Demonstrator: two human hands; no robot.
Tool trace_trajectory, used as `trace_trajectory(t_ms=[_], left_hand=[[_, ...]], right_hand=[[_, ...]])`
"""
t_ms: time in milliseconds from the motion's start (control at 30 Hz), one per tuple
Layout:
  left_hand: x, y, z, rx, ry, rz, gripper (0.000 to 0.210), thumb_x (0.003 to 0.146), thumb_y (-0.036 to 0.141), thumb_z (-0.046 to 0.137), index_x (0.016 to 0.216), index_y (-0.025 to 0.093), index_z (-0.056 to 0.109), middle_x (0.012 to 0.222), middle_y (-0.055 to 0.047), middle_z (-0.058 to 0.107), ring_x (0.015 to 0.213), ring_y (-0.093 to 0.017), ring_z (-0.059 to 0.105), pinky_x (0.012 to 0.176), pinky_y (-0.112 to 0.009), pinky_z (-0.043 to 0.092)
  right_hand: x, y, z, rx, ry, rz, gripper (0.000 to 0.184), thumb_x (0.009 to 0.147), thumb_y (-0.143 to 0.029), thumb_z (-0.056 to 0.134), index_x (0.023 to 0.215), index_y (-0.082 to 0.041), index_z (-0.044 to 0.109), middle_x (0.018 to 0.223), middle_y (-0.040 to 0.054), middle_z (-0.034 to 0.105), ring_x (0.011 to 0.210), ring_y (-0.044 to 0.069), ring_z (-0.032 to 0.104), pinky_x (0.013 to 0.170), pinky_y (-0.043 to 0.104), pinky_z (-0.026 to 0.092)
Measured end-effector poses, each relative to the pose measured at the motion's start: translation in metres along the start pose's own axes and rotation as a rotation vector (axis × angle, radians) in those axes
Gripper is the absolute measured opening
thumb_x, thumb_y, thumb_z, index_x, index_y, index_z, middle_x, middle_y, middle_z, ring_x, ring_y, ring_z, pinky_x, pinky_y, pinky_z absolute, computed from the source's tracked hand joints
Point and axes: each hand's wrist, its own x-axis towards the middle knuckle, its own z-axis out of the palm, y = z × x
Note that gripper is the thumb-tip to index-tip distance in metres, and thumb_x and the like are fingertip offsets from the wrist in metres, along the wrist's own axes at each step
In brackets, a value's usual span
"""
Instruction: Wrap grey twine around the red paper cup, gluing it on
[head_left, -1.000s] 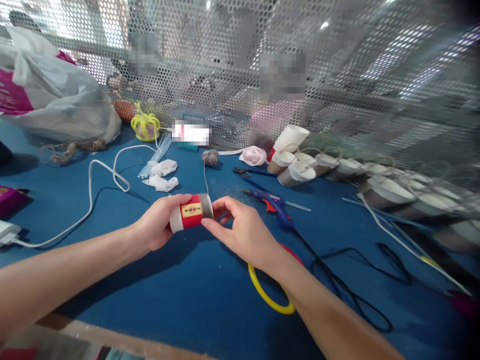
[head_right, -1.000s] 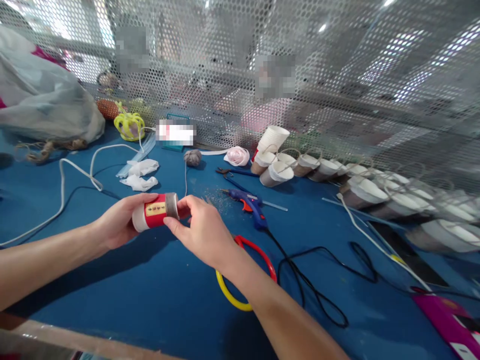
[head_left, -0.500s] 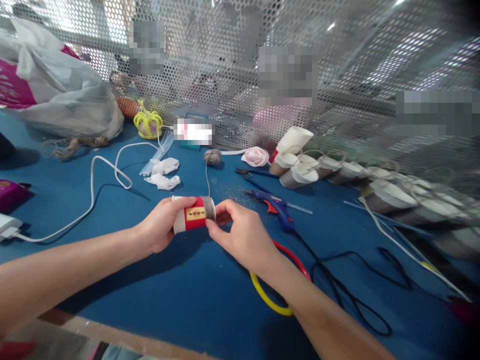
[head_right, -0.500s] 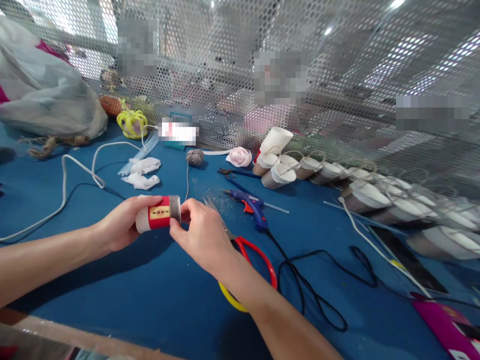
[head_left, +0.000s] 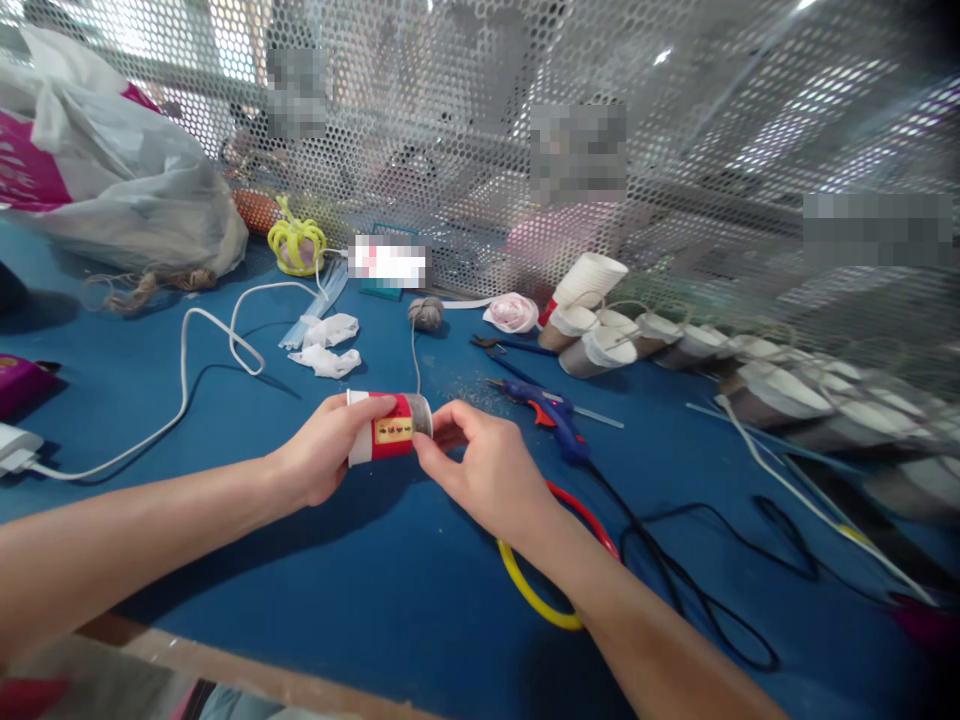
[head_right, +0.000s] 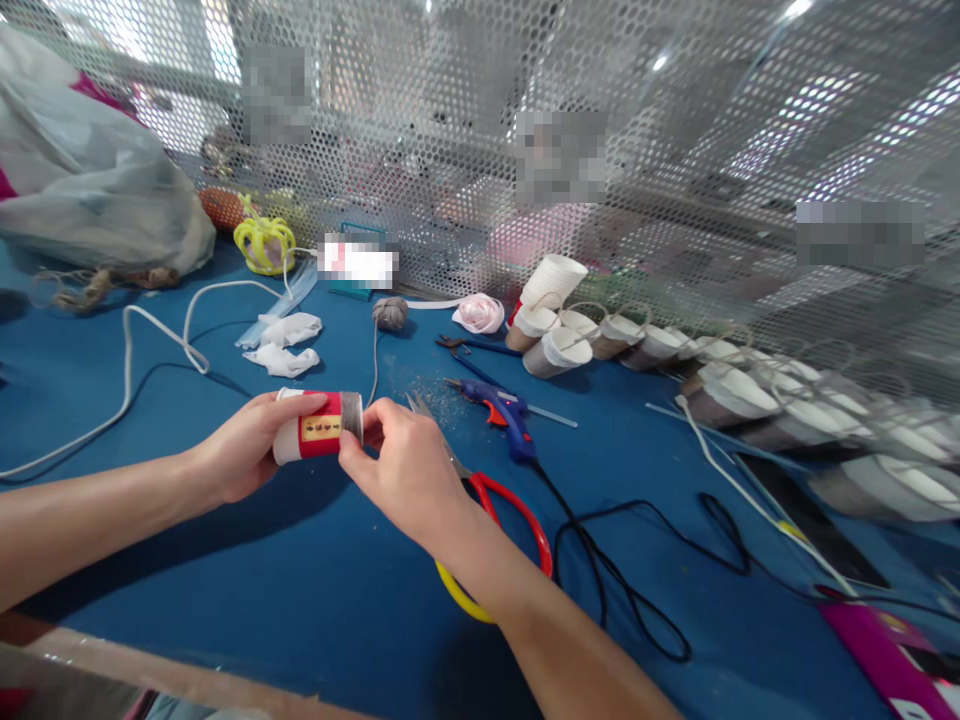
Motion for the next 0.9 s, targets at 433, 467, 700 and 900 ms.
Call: trace_trajectory(t_ms=[433,467,700,900], left_hand=[[0.006,0.010,-0.001,-0.106,0.025,-0.153,0.014,0.077,0.019,0.051,0.070,0.010,0.060,0.058,-0.003,0.062,0.046,-0.011,0.057,0.046,-0.020,0.044],[0.006,0.010,-0.001,-0.110,0.022,-0.156,0.014,0.077,0.019,0.050,0.070,0.010,0.059,0.057,-0.003,0.062,0.046,-0.011,0.057,0.046,-0.020,0.044],[0.005,0.008,-0.001,-0.086,0.022,-0.144,0.015,0.076,0.021,0.051,0.069,0.011,0.059,0.057,-0.002,0.062,0.046,-0.010,0.056,0.046,-0.020,0.043],[0.002,0.005,-0.001,-0.038,0.012,-0.075,0.014,0.073,0.023,0.056,0.071,0.011,0.062,0.059,-0.002,0.062,0.048,-0.010,0.056,0.048,-0.019,0.041]], right_hand=[[0.000,0.000,-0.005,-0.017,-0.004,-0.067,0.008,0.073,-0.024,0.054,0.079,-0.019,0.056,0.077,0.0046,0.066,0.072,0.018,0.060,0.067,0.030,0.047],[-0.001,-0.001,-0.004,-0.028,0.006,-0.070,0.009,0.072,-0.023,0.054,0.079,-0.018,0.056,0.078,0.0051,0.065,0.072,0.018,0.060,0.067,0.030,0.046],[-0.002,-0.002,0.000,-0.062,0.039,-0.064,0.004,0.070,-0.021,0.054,0.074,-0.019,0.052,0.073,0.0045,0.064,0.068,0.018,0.059,0.064,0.031,0.046],[-0.002,-0.002,0.001,-0.057,0.040,-0.042,0.003,0.071,-0.022,0.053,0.072,-0.019,0.052,0.072,0.0049,0.064,0.067,0.018,0.059,0.063,0.031,0.046]])
